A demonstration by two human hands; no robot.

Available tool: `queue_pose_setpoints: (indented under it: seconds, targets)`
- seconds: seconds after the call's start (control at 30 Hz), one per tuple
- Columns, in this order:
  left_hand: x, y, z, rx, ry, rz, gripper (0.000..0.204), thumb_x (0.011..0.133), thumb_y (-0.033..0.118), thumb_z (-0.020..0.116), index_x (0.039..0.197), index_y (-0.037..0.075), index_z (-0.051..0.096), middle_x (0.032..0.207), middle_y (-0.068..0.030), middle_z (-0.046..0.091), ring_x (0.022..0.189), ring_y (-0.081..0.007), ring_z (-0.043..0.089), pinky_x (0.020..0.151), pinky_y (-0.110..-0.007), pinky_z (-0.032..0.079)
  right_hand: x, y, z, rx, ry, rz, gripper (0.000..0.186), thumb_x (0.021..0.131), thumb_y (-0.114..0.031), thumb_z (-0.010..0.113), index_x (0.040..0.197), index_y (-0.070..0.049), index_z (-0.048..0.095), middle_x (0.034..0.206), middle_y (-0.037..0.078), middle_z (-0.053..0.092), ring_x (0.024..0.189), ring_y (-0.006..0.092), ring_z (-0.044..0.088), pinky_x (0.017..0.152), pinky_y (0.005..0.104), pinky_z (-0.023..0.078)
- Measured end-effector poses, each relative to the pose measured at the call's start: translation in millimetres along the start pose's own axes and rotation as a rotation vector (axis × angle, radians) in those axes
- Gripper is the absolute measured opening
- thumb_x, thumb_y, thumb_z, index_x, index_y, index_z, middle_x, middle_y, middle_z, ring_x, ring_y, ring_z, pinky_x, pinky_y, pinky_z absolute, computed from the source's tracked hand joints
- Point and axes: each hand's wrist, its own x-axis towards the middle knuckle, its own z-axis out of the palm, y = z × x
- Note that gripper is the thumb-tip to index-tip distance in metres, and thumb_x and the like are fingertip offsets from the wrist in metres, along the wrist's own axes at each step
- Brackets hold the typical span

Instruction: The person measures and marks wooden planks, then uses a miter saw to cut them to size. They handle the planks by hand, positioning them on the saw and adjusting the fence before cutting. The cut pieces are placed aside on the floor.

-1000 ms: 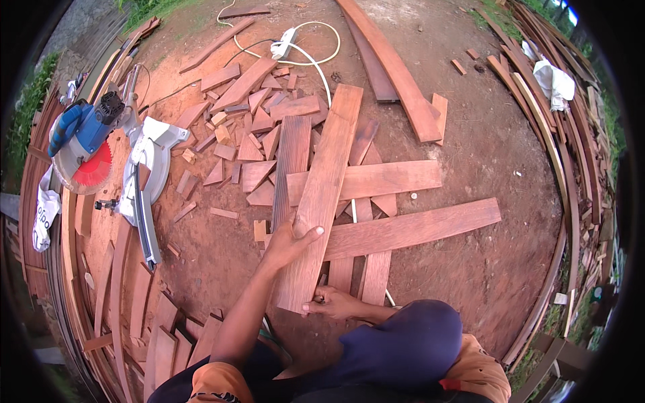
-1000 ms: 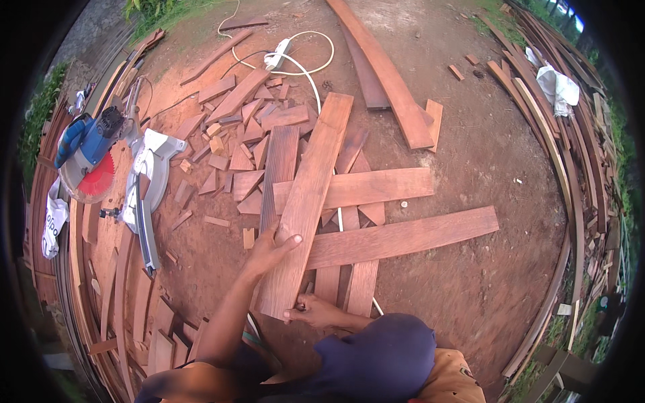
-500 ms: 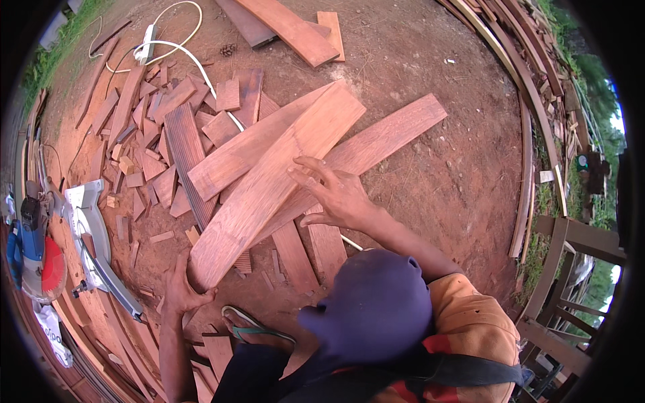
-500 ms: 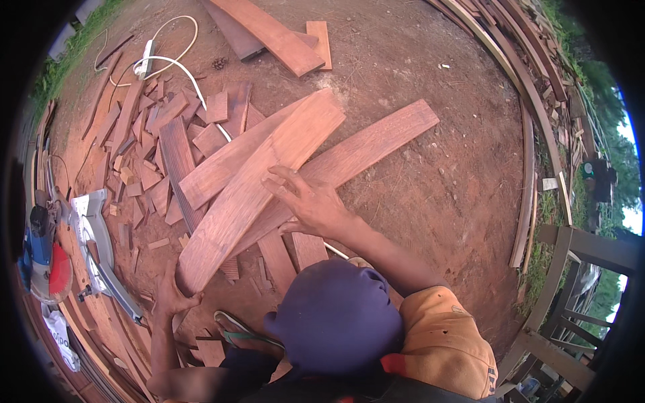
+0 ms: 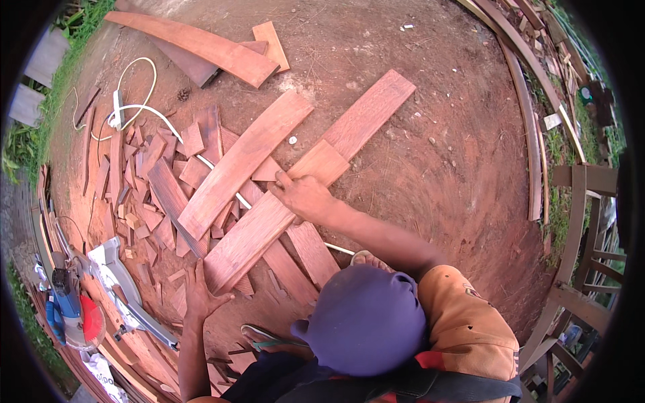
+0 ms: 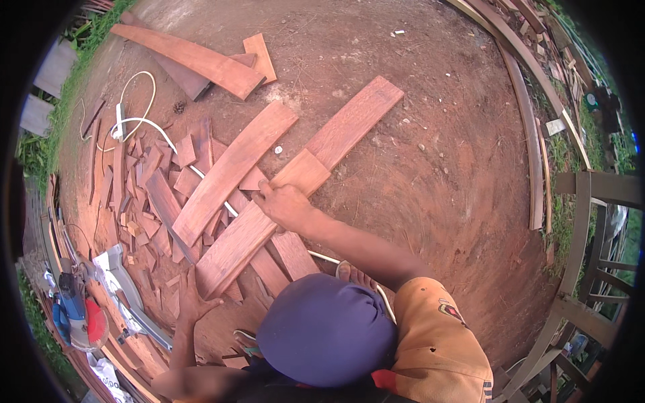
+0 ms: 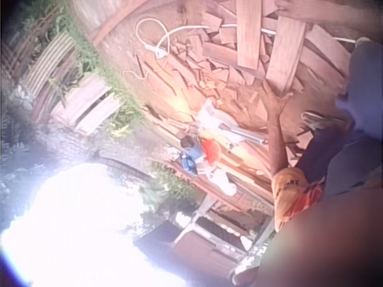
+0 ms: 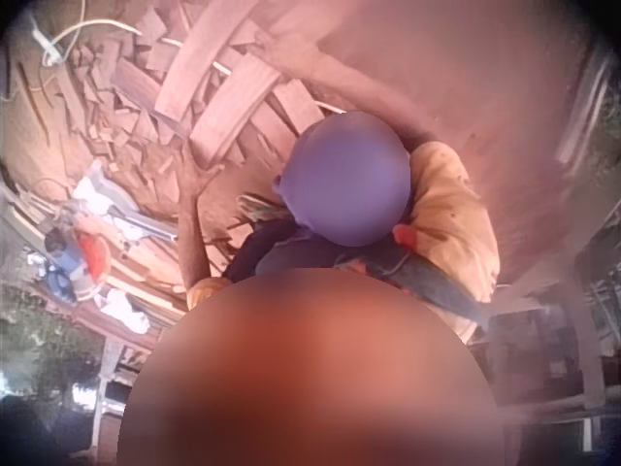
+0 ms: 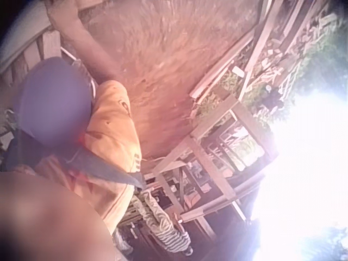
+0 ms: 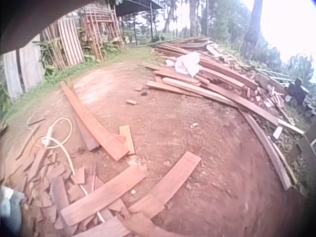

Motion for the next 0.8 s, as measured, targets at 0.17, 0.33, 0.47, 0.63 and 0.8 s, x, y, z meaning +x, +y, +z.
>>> queue_pose_setpoints:
  seconds: [0.17,0.33,0.47,0.63,0.8]
  targets:
    - [21,6,21,-0.013,0.100,-0.115,0.131,0.044,0.041,0.103,0.149,-0.003,0.038,0.135,-0.0262,0.044,0.126,-0.0465,0.049,0.109,-0.051,0.043,5,-5,28,-0.038,0.253,0.024,0.037,0.093,-0.015,0.058,0.125,0.002,0.064,0.128,0.024,0.061,0.086,0.0240,0.074,0.069,0.0353,0.059]
    - [39,31,-7,0.134,-0.143,-0.197,0.124,0.046,0.038,0.104,0.144,-0.002,0.039,0.139,-0.0273,0.045,0.129,-0.0464,0.050,0.109,-0.050,0.046,10,-13,20,0.045,0.160,0.038,0.043,0.091,-0.014,0.059,0.128,0.007,0.062,0.134,0.028,0.059,0.083,0.0242,0.074,0.070,0.0340,0.058]
    - [48,34,-12,0.261,-0.297,-0.253,0.128,0.049,0.040,0.103,0.147,-0.001,0.032,0.140,-0.0291,0.045,0.125,-0.0493,0.055,0.104,-0.051,0.051,6,-9,23,0.071,0.202,0.013,0.047,0.089,-0.013,0.059,0.129,0.012,0.061,0.133,0.030,0.059,0.082,0.0250,0.073,0.071,0.0351,0.058]
    - [59,36,-15,0.391,-0.487,-0.318,0.122,0.053,0.049,0.100,0.142,-0.004,0.035,0.133,-0.0329,0.051,0.118,-0.0507,0.060,0.098,-0.052,0.054,11,-9,30,0.187,0.222,-0.002,0.044,0.089,-0.011,0.059,0.126,0.012,0.064,0.131,0.031,0.060,0.087,0.0263,0.073,0.071,0.0348,0.058]
    - [66,54,-17,0.460,-0.522,-0.279,0.113,0.055,0.046,0.100,0.136,-0.004,0.039,0.128,-0.0322,0.054,0.119,-0.0487,0.058,0.100,-0.052,0.052,18,4,40,0.243,0.241,-0.008,0.045,0.087,-0.011,0.060,0.128,0.009,0.062,0.128,0.028,0.062,0.083,0.0240,0.074,0.068,0.0345,0.059]
